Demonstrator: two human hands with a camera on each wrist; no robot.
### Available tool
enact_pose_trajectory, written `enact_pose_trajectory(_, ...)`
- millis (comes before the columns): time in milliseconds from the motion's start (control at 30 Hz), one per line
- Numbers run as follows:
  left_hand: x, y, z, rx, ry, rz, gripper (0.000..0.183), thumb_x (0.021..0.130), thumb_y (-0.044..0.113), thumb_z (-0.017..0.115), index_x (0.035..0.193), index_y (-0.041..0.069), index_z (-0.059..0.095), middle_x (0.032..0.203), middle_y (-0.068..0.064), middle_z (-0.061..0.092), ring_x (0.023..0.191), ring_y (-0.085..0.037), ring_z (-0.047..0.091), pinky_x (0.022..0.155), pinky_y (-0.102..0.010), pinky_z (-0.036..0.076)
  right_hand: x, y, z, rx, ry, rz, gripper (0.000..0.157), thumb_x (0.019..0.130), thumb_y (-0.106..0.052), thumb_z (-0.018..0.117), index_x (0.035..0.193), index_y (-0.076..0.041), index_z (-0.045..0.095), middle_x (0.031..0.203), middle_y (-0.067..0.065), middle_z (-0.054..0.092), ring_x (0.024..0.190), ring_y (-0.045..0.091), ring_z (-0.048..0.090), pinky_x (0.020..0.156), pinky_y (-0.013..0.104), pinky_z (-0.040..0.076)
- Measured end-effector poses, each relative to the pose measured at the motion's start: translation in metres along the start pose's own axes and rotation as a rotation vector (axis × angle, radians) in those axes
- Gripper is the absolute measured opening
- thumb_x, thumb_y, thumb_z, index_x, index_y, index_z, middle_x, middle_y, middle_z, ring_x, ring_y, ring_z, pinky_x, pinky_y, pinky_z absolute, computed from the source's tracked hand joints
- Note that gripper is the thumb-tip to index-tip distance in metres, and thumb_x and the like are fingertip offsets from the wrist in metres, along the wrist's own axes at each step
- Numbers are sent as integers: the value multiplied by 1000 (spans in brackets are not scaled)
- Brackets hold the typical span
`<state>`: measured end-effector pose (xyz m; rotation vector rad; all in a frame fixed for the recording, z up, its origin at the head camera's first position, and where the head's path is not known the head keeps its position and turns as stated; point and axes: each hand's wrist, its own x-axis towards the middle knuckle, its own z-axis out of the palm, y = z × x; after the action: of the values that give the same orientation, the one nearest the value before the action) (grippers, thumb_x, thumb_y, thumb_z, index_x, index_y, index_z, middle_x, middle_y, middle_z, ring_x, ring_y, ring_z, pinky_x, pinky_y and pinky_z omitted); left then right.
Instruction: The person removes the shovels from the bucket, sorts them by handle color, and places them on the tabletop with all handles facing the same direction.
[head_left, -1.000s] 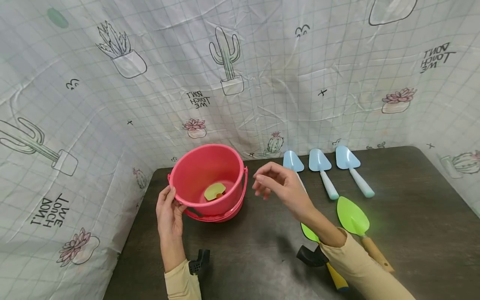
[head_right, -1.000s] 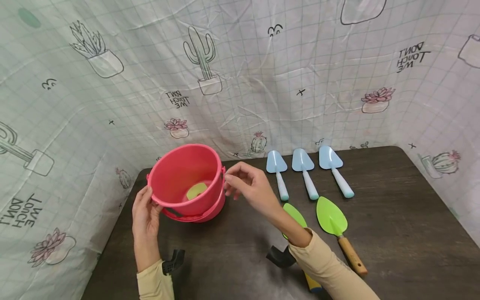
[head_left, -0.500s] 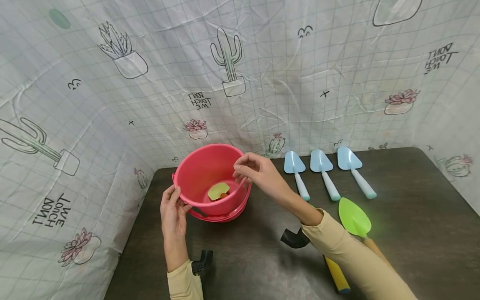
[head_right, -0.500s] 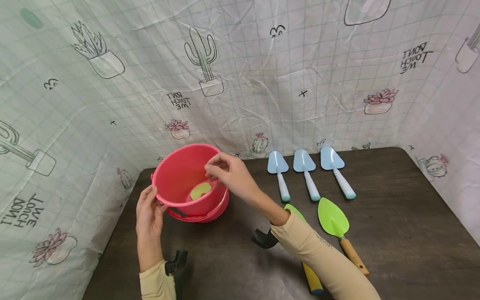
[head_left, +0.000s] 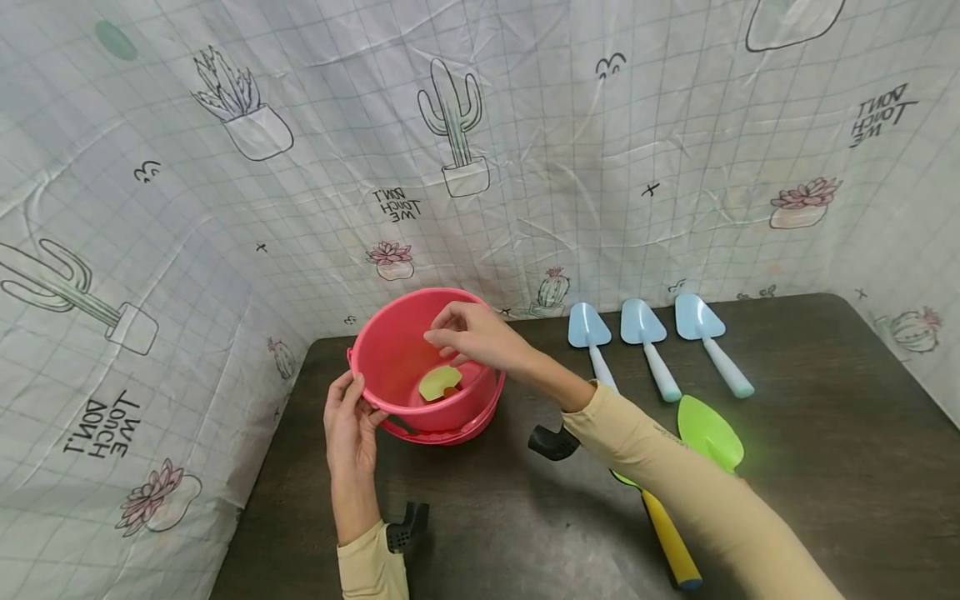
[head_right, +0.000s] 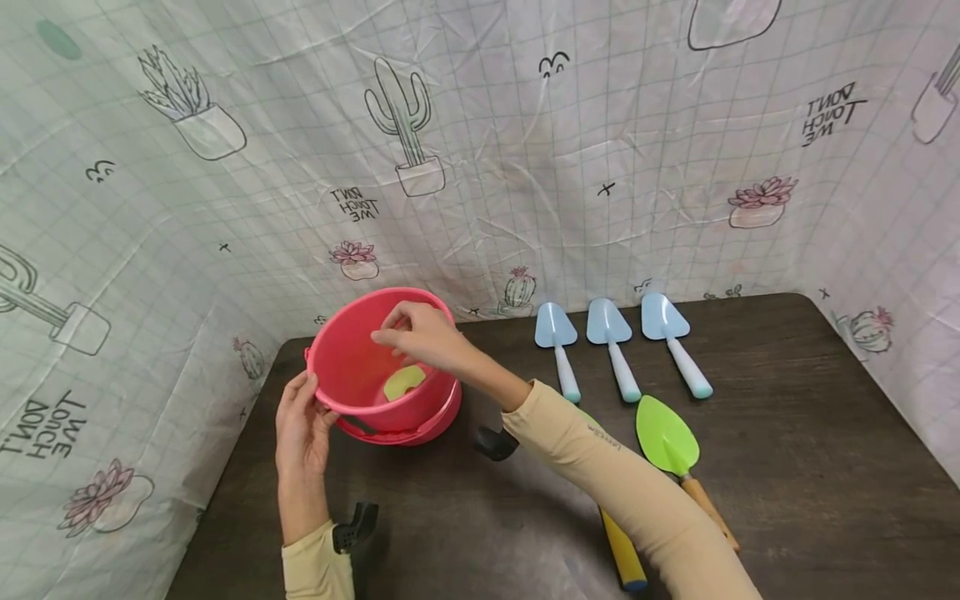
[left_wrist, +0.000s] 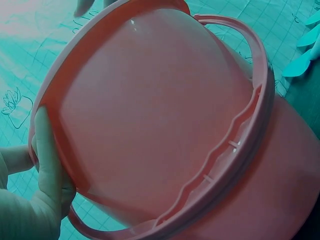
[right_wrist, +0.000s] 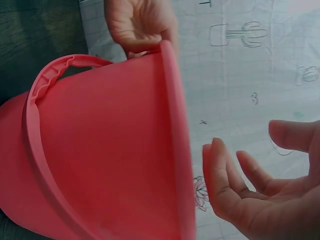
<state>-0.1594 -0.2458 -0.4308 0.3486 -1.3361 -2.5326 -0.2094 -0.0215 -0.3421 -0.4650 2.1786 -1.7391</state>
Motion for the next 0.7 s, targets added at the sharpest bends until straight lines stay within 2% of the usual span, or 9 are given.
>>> enact_pose_trajectory(133, 2, 0, 1, -8, -4, -12, 19, 108, 6, 54, 126, 1, 50, 101, -13, 68, 73, -17, 73, 59, -29, 62, 10, 1, 4, -61, -46, 34, 28, 99, -19, 70, 115, 2, 62, 106, 15, 69, 95, 31, 72, 77, 35, 64)
enact_pose_trajectory(333, 2, 0, 2, -11, -15, -8, 21, 107, 6, 54, 127, 0, 49, 105, -15, 68, 75, -17, 74, 59, -29, 63, 20, 4, 6, -152, -84, 71, 29, 97, -21, 72, 114, 1, 63, 98, 11, 69, 82, 26, 69, 69, 29, 61)
enact_pose_trajectory(500, 2, 0, 4, -6, -20, -6, 23, 108, 6, 53, 129, 0, 48, 106, -16, 68, 75, -17, 74, 60, -29, 63, 31, 11, 9, -224, -122, 88, 26, 96, -22, 72, 110, -1, 65, 95, 9, 68, 80, 24, 68, 70, 31, 63)
enact_pose_trajectory(700, 2, -2, 2, 10, 3, -17, 22, 107, 8, 55, 127, 1, 49, 107, -15, 68, 76, -17, 74, 61, -29, 63, 40, 18, 16, -296, -198, 107, 21, 96, -21, 72, 103, -1, 68, 98, 14, 70, 77, 21, 67, 72, 33, 63)
